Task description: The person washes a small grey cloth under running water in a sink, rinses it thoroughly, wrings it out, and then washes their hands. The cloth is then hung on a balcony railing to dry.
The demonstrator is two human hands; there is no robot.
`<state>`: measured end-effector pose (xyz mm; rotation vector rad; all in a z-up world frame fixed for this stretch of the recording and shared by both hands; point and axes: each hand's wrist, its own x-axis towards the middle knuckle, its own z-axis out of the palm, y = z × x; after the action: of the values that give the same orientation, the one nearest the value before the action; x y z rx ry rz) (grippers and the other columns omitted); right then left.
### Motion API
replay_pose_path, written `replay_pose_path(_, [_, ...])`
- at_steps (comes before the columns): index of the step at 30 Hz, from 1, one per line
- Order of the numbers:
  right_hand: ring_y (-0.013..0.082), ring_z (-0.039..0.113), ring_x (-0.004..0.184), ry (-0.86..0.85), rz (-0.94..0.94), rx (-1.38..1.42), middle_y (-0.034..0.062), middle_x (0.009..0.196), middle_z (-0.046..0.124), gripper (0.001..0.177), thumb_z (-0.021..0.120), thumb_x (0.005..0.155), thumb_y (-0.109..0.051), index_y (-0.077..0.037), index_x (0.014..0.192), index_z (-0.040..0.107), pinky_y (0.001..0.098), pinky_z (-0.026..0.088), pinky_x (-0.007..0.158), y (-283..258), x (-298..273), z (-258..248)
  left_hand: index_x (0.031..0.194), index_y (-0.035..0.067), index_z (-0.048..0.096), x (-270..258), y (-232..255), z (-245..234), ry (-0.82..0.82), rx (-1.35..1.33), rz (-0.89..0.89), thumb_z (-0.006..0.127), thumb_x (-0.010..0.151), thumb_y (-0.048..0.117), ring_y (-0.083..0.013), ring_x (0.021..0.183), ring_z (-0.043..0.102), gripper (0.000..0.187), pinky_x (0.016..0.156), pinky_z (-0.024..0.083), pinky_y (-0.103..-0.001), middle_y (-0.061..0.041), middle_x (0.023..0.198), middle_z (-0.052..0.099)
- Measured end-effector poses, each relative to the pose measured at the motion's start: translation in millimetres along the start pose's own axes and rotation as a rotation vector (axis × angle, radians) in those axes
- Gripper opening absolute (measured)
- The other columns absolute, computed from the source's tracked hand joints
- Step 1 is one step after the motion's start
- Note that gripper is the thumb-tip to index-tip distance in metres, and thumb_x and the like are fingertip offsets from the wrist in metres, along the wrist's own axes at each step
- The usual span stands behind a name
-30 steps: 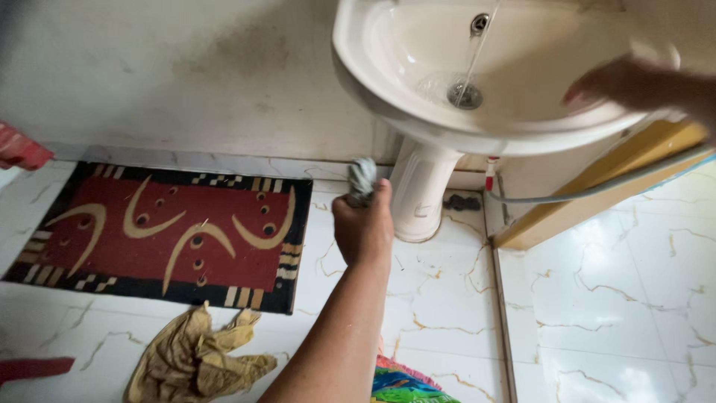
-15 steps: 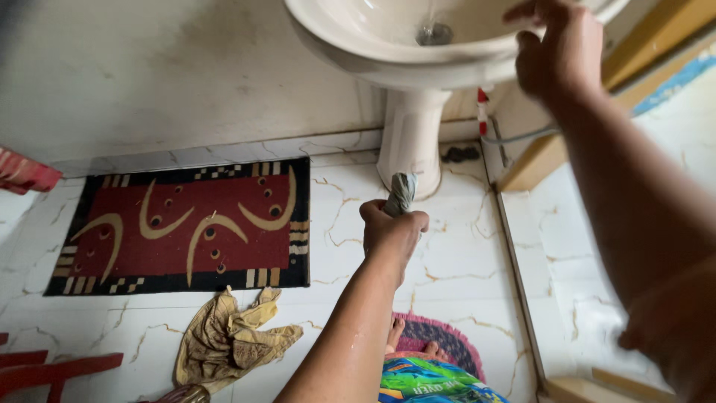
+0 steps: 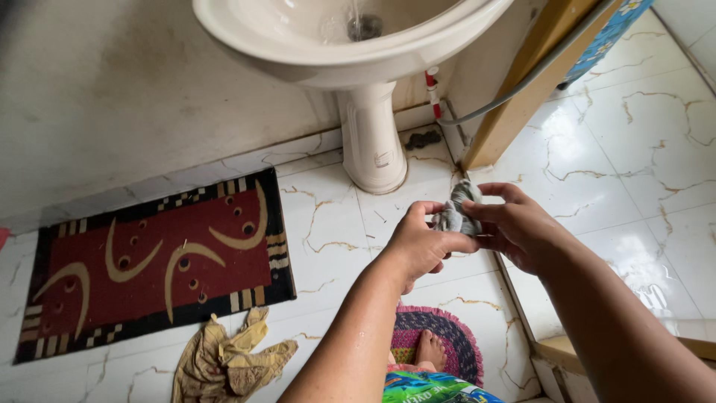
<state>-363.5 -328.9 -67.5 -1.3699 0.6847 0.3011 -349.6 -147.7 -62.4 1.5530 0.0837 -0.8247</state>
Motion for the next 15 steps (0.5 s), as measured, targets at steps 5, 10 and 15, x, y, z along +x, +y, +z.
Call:
replay_pose_path(5, [0.0255, 0.072, 0.088, -0.153, -0.017, 0.414, 0.0140, 0.105, 0.072, 0.030, 0.056, 0.091, -0.011, 0.001, 0.118, 0.059, 0.0466, 0.057, 0.086, 6.7, 6.8, -41.5, 0.113, 0.006, 0.063, 0.6, 22.2, 8.5, -0.032, -0.010, 0.003, 0.075, 0.078, 0.056, -0.0128, 0.066, 0.059, 0.062, 0.050, 0.045, -0.027, -0.005, 0.087, 0.069])
replay_pose_path(10, [0.0291, 0.072, 0.099, -0.271, -0.216, 0.341, 0.0158, 0.109, 0.072, 0.042, 0.047, 0.077, 0.001, -0.001, 0.116, 0.060, 0.0535, 0.055, 0.094, -21.8, -20.7, -40.7, 0.098, 0.002, 0.070, -3.4, 43.8, 14.5, 0.050, 0.023, 0.091, 0.069, 0.093, 0.049, -0.0146, 0.053, 0.054, 0.047, 0.048, 0.045, -0.030, -0.007, 0.073, 0.063])
replay_pose_path(15, [0.0299, 0.072, 0.102, -0.205, -0.206, 0.274, 0.0139, 0.117, 0.070, 0.056, 0.056, 0.076, 0.002, -0.012, 0.130, 0.050, 0.0567, 0.057, 0.089, -71.5, -71.9, -34.1, 0.112, 0.008, 0.070, -7.1, 74.1, 27.9, 0.019, 0.123, 0.408, 0.078, 0.084, 0.027, -0.0110, 0.078, 0.070, 0.035, 0.070, 0.056, -0.028, -0.003, 0.094, 0.076])
